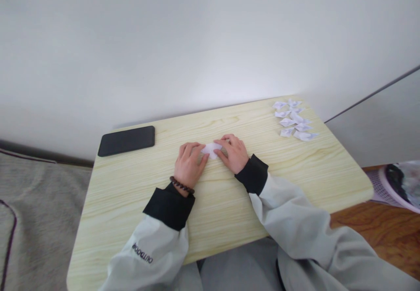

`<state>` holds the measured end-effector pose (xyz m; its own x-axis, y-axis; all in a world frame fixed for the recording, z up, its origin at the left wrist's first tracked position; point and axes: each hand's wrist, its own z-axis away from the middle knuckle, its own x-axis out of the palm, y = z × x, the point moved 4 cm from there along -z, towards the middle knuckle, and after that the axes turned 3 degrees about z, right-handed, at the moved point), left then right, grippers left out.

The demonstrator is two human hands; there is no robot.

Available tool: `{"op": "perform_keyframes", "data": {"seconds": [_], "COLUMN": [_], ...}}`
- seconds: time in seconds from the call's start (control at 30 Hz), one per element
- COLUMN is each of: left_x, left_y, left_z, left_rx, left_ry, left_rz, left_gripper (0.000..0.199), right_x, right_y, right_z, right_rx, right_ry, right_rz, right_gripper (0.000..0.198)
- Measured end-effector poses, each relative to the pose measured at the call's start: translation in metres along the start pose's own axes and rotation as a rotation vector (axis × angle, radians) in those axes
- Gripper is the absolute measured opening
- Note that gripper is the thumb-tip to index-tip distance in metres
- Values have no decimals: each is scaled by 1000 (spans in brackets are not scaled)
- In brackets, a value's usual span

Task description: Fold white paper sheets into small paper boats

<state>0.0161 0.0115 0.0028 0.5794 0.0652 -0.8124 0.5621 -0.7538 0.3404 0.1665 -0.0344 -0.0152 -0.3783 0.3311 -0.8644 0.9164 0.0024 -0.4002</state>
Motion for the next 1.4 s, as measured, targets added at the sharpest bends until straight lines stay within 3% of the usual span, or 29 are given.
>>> {"op": "perform_keyframes", "data": {"seconds": [0.07, 0.33, 0.93, 1.4], "left_x": [4, 6, 8, 6], "left_y": [-3, -6, -5, -2], "left_z": [-5, -5, -6, -7], "left_rx": [-13, -19, 37, 31], "left_ry": [-26, -57, -53, -54], "left_rz": [-49, -40, -44, -53], "left_gripper": [33, 28, 31, 19], "right_x": [-1, 1, -3, -4], "right_y": [0, 1, -3, -3], "right_z": [0, 1, 4, 3], "right_rx": [3, 24, -17, -3], "right_ry": [4, 36, 88, 65], "right_rz": [-2, -24, -27, -78], "right_gripper": [30, 39, 28, 21]}}
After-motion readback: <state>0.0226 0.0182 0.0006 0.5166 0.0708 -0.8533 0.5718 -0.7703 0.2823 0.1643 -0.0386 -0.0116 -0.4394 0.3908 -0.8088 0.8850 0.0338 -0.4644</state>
